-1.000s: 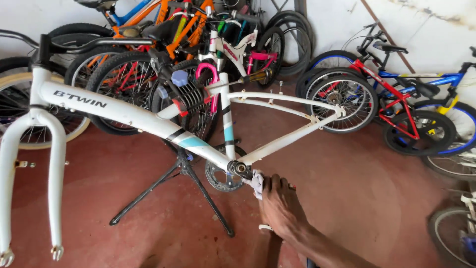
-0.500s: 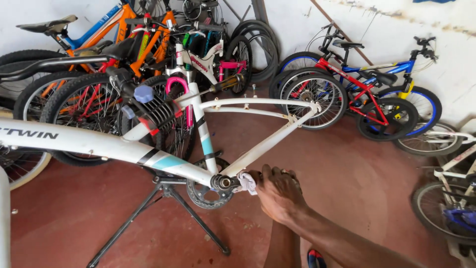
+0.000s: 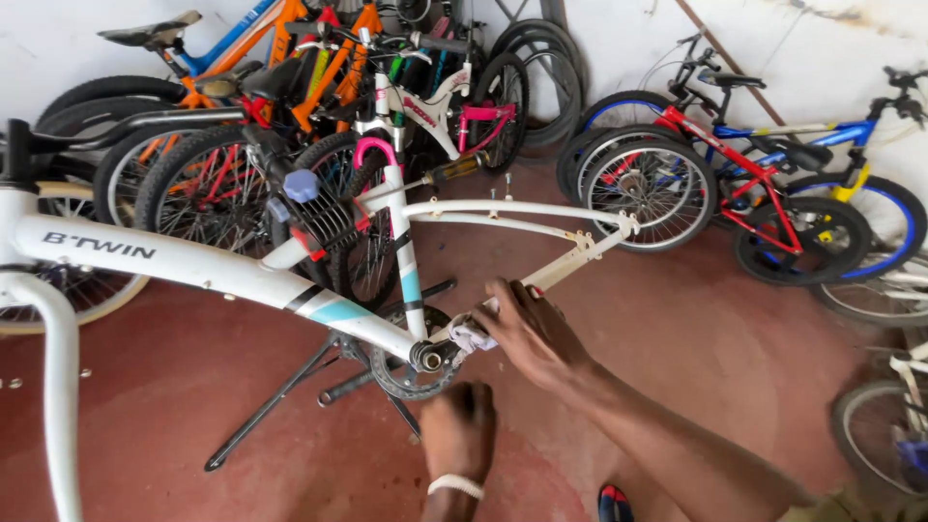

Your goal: Repairing a bicycle frame by cleaning and adjusting the bottom bracket area using a wrench, hammer, and cloth

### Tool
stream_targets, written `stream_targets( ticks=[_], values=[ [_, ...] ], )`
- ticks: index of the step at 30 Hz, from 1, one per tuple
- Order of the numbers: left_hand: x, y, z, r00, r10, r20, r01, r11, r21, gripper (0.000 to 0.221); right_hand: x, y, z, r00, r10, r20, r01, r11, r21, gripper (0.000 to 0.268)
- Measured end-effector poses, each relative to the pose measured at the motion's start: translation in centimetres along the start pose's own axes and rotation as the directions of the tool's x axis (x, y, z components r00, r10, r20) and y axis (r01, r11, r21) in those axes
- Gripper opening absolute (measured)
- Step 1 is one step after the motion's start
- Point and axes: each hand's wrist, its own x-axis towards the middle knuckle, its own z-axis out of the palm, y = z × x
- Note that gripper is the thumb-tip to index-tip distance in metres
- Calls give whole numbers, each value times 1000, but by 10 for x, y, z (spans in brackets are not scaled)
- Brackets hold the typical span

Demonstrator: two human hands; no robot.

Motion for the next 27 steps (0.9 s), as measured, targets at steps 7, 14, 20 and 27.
stream_targets(
  ticks=[7,14,20,27],
  values=[
    [84,72,-18,648,760,-60,-619,571,540,24,45,31,1,589,-688,-425,520,724,-453,14],
    [100,55,21,601,791,-115,-480,472,739,50,60,63,19,862,-329,-385,484,762,431,73],
    [95,53,19,540,839,-65,-489,376,787,43,45,64,8,983,-168,-72,25,-269,963,57],
    [62,70,14,571,820,-39,-474,369,800,49,107,68,35,950,-293,110,-276,-620,734,54]
  ],
)
